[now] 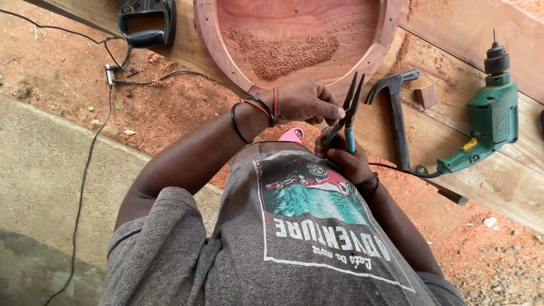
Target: The person works on a large round wooden bowl-shaped piece on a workbench. They use pliers to pull small nails or tacks out of the rim, hold a nail with one hand and drive it with a hammer, then pick up a power drill and position it at the rim as the clip ends.
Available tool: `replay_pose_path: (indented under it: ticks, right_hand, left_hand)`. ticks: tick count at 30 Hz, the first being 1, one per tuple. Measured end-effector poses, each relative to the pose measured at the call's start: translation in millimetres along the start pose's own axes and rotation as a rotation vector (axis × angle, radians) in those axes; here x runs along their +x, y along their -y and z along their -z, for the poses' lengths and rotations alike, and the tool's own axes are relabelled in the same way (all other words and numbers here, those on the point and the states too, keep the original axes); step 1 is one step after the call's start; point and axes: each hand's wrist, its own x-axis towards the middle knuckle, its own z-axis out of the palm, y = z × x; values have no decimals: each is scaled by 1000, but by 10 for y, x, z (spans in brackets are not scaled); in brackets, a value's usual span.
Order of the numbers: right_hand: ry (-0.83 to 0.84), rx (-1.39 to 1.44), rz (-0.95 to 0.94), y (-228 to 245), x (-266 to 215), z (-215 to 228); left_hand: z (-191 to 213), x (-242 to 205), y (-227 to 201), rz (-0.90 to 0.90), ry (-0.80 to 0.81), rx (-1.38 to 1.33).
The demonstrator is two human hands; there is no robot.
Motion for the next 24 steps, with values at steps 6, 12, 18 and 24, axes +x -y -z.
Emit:
replay_pose_path:
  ticks: [6, 12, 18, 24]
  right_hand:
    - [13, -45, 18, 24, 4, -35]
    - [-128, -375, 29, 172, 53, -147]
    - [-289, -721, 14, -64, 163, -17]
    - [-355, -600, -93, -338, 80, 133]
  left_hand:
    - [9, 30, 44, 11, -23, 7]
    - [44, -42, 66, -79, -111, 320]
    - [72, 172, 631, -219, -302, 478]
    - [-63, 406, 957, -218, -386, 527]
